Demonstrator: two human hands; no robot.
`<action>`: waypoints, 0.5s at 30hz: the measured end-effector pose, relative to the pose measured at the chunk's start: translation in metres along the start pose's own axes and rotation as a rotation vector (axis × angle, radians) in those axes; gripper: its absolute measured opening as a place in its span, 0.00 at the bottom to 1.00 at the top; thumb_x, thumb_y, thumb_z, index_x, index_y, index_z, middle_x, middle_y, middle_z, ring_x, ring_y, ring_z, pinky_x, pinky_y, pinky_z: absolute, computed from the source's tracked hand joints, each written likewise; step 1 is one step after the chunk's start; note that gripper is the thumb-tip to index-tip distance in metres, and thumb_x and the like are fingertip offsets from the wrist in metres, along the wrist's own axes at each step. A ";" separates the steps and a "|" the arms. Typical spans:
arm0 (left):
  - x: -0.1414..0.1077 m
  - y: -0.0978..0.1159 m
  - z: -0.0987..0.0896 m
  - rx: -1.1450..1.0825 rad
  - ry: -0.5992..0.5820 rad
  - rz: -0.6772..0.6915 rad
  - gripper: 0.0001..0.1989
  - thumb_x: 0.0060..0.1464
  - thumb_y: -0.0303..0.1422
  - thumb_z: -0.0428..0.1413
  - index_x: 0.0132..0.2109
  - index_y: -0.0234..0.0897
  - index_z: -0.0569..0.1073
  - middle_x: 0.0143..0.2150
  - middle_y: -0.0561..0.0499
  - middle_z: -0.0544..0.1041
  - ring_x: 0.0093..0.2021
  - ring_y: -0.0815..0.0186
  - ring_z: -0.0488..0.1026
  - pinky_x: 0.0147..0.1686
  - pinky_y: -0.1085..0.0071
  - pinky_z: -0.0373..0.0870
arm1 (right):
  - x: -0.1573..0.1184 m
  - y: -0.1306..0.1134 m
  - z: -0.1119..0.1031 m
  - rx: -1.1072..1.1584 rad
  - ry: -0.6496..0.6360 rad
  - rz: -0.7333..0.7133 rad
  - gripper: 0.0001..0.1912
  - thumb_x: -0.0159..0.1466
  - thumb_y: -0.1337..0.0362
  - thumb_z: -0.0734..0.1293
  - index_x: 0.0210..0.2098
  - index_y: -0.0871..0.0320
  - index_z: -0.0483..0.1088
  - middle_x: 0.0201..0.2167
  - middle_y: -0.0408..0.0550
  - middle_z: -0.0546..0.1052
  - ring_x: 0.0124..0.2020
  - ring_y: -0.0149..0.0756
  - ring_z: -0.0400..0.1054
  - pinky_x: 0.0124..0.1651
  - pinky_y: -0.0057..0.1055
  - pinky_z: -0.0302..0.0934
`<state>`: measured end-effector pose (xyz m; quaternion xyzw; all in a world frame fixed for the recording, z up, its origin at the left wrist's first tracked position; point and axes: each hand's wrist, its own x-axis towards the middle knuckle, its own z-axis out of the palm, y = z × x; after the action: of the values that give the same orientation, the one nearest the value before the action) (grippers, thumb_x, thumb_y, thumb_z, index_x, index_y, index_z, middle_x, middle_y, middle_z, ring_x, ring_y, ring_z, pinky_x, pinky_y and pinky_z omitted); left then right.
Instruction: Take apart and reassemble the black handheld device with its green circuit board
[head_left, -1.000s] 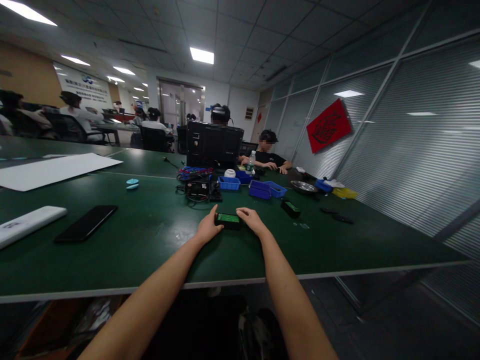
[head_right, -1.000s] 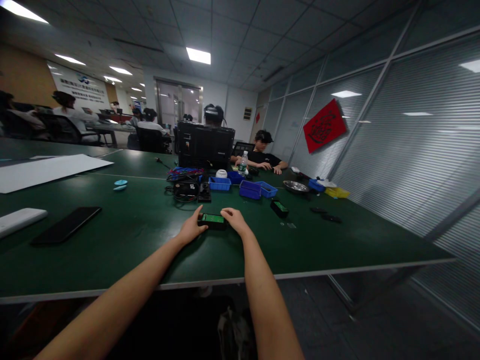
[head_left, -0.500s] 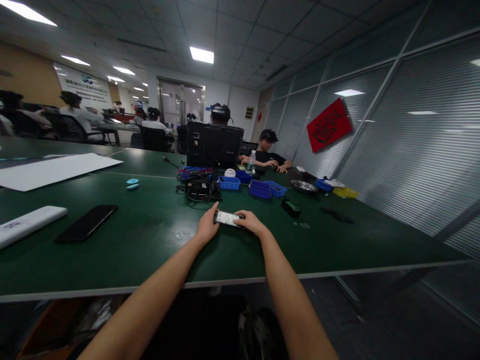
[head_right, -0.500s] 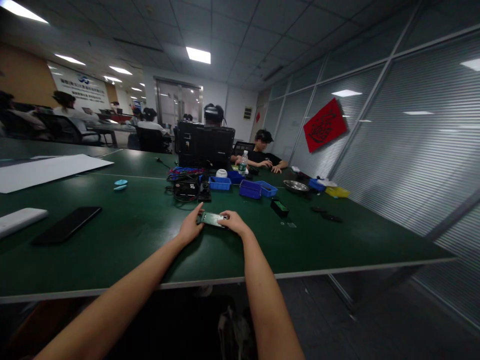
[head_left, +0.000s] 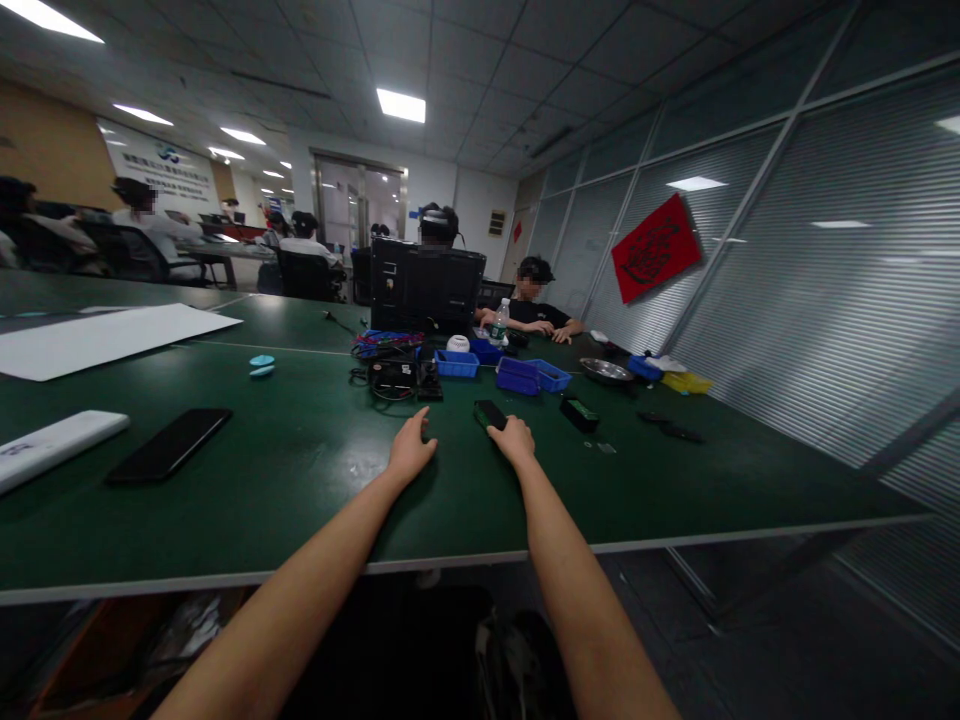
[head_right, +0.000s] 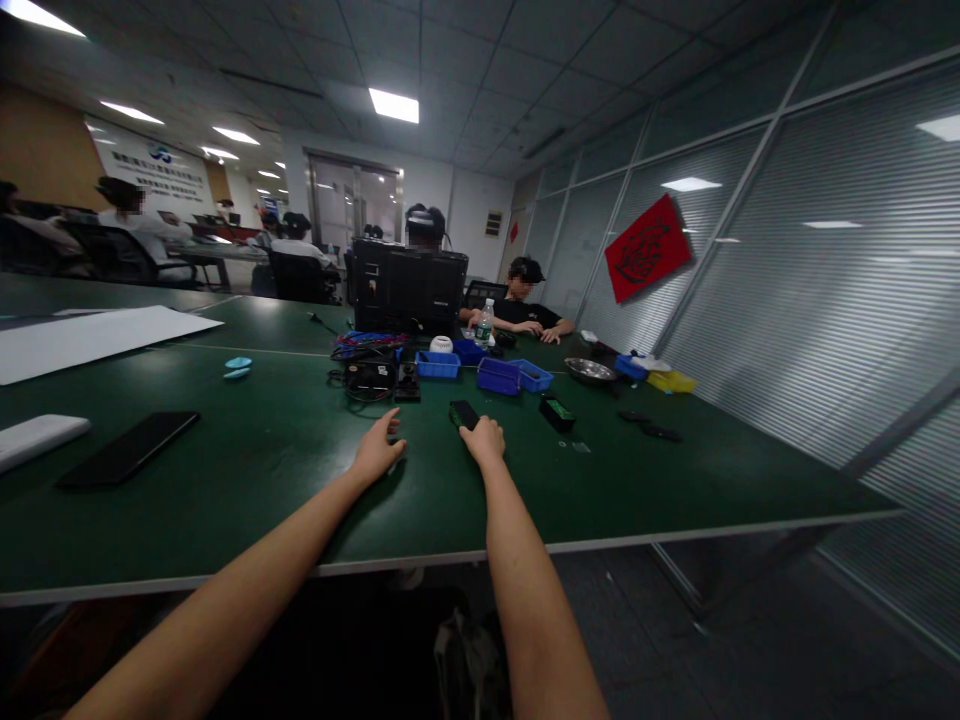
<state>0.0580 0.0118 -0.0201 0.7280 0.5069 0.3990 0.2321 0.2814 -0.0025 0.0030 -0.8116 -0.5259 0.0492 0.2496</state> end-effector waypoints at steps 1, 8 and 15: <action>0.000 0.000 0.000 0.003 -0.003 0.000 0.33 0.45 0.29 0.54 0.59 0.39 0.56 0.49 0.47 0.69 0.44 0.65 0.69 0.45 0.69 0.66 | 0.000 -0.001 0.002 -0.009 0.011 0.000 0.24 0.53 0.53 0.64 0.44 0.63 0.66 0.41 0.62 0.70 0.43 0.48 0.65 0.39 0.36 0.59; 0.000 0.001 0.000 0.021 -0.024 0.005 0.30 0.45 0.29 0.54 0.58 0.38 0.58 0.48 0.47 0.70 0.44 0.66 0.69 0.45 0.70 0.65 | -0.017 -0.021 0.009 -0.108 0.157 -0.197 0.24 0.50 0.58 0.68 0.43 0.60 0.62 0.42 0.57 0.68 0.43 0.45 0.64 0.42 0.35 0.57; 0.000 0.000 0.001 0.042 0.001 0.017 0.28 0.46 0.29 0.53 0.57 0.38 0.60 0.47 0.48 0.71 0.44 0.67 0.69 0.46 0.70 0.65 | -0.030 -0.035 0.009 0.063 0.076 -0.365 0.26 0.54 0.46 0.63 0.45 0.58 0.63 0.44 0.56 0.66 0.46 0.45 0.61 0.46 0.37 0.54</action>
<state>0.0587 0.0120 -0.0210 0.7367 0.5091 0.3906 0.2135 0.2360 -0.0144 0.0059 -0.6957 -0.6528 -0.0112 0.2995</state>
